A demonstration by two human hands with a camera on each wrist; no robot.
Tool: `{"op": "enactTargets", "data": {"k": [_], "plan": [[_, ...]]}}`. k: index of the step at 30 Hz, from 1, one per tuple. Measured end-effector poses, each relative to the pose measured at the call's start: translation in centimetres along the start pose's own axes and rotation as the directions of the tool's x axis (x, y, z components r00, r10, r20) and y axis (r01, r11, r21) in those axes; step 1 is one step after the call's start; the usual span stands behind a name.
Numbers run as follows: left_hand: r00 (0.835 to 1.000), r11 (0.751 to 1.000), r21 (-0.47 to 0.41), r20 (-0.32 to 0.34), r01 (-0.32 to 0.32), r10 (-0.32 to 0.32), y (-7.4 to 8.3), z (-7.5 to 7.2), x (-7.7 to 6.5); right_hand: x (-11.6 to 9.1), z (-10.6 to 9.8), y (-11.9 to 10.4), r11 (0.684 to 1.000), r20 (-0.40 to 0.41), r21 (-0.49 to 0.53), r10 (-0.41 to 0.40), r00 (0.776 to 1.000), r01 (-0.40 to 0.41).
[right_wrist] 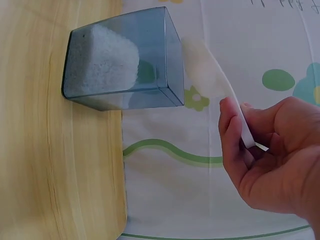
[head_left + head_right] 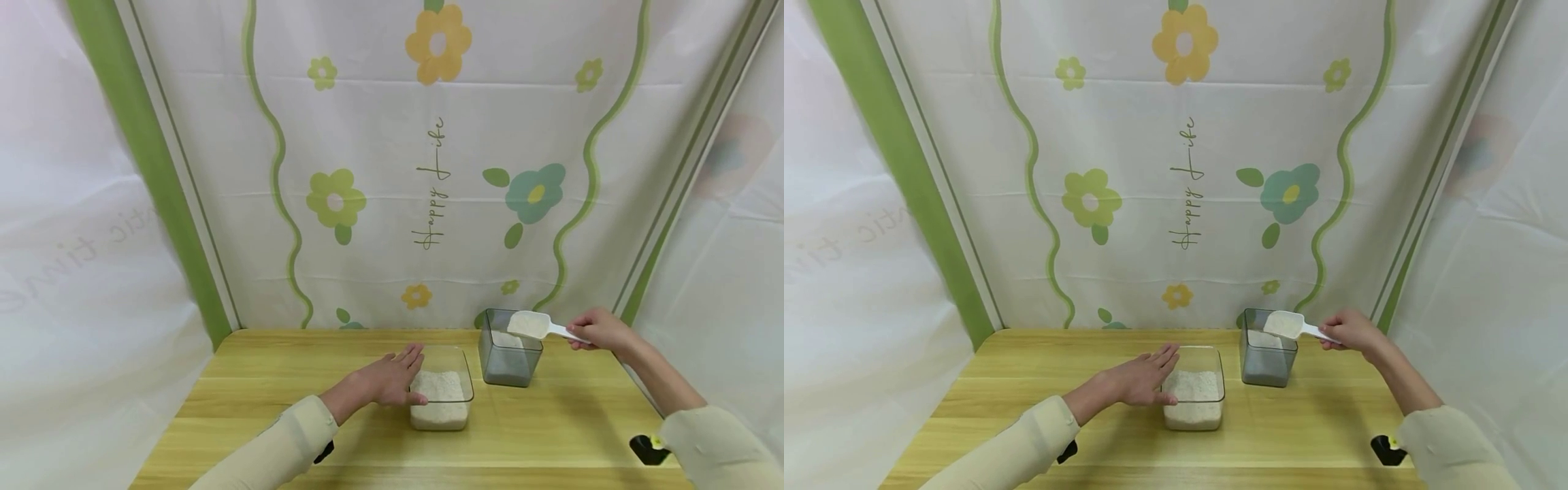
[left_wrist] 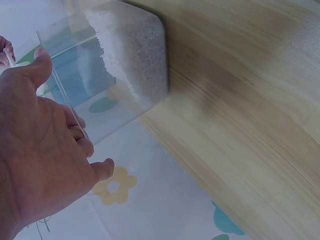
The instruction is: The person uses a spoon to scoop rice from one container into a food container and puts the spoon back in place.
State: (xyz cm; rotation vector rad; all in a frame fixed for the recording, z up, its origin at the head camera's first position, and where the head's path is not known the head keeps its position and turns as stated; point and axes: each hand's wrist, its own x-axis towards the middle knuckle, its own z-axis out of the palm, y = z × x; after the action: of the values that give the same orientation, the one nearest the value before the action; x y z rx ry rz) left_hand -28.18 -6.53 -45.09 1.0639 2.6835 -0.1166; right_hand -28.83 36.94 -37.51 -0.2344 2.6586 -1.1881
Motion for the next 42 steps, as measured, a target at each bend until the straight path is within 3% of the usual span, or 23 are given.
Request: {"op": "enactTargets", "data": {"k": [16,28,36,42], "plan": [[1.0,1.0,-0.011,-0.007,-0.003,0.003,0.0,-0.2,-0.1,0.8,0.7,-1.6,0.962,-0.078,-0.271,-0.024,0.997,0.001],[1.0,1.0,-0.027,-0.005,-0.006,0.006,0.0,-0.2,-0.1,1.9,0.8,-2.4,0.89,-0.058,-0.453,-0.09,0.994,0.054],[1.0,1.0,-0.025,-0.003,-0.003,0.003,0.1,-0.3,0.0,2.0,1.8,-3.4,0.81,-0.103,-0.581,-0.164,0.981,0.074],[1.0,1.0,-0.025,-0.004,0.001,-0.001,0.1,-0.2,-0.1,1.7,3.2,-4.2,0.687,-0.174,-0.721,-0.308,0.936,0.092]]}}
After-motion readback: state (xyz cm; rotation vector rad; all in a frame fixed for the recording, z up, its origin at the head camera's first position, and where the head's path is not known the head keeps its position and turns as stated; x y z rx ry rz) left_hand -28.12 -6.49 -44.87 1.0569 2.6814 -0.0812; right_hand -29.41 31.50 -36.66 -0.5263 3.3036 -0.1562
